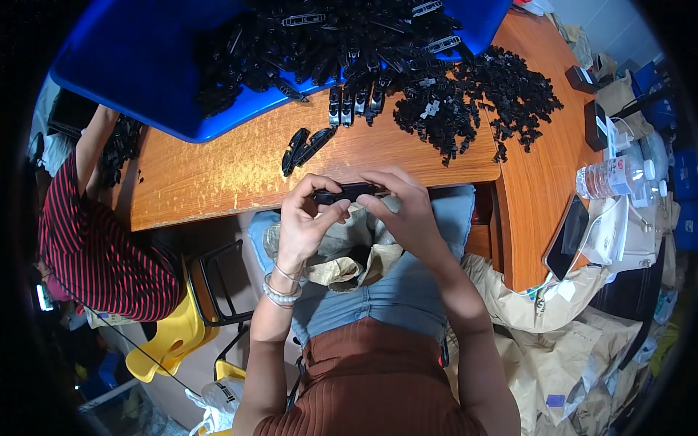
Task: Assembling small black plastic components by snapping pieces together at a workbench.
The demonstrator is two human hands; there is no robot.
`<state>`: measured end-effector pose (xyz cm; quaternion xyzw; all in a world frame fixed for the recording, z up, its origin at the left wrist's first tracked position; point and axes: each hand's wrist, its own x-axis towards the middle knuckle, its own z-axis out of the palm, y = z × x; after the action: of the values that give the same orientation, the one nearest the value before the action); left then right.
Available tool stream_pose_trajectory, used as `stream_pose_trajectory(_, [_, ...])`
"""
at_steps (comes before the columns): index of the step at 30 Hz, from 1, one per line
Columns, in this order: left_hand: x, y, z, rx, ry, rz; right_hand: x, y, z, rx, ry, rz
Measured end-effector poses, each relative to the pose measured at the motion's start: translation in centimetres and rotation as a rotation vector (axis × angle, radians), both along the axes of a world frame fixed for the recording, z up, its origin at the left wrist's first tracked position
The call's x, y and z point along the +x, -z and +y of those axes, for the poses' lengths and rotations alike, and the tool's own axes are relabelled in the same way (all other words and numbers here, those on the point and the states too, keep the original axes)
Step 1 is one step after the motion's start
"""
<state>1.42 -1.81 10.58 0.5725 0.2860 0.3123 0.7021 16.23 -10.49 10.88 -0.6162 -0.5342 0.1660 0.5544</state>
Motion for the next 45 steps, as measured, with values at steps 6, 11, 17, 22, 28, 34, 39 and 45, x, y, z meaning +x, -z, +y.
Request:
stream_pose_trajectory(6, [-0.2, 0.4, 0.2, 0.070, 0.102, 0.085, 0.6, 1.2, -0.8, -0.243, -0.064, 0.149])
stream_pose_trajectory(11, [-0.3, 0.5, 2.0, 0.346, 0.382, 0.365, 2.2, 1.9, -2.0, -0.348, -0.190, 0.319])
stream_pose_trajectory(17, [1.4, 0.5, 5.4, 0.945, -0.284, 0.477, 4.6, 2.4, -1.1, -0.073, -0.068, -0.033])
stream_pose_trajectory(22, [1.8, 1.2, 5.6, 1.226, -0.212, 0.799, 9.3, 0.6, 3.3, -0.064, 0.521, -0.644])
stream_pose_trajectory(28, [1.7, 1.2, 3.6, 1.187, -0.203, 0.692, 8.7, 2.0, 5.0, -0.108, 0.475, -0.607])
stream_pose_trajectory(34, [0.9, 1.3, 2.9, 1.187, -0.170, 0.646, 7.2, 2.3, 5.6, -0.048, 0.291, -0.511])
stream_pose_trajectory(39, [0.4, 1.3, 2.7, 1.119, -0.174, 0.555, 7.3, 1.5, 5.5, -0.038, 0.283, -0.631])
stream_pose_trajectory(45, [-0.1, 1.2, 3.4, 0.883, -0.216, 0.595, 7.4, -0.1, 5.9, -0.210, 0.114, -0.707])
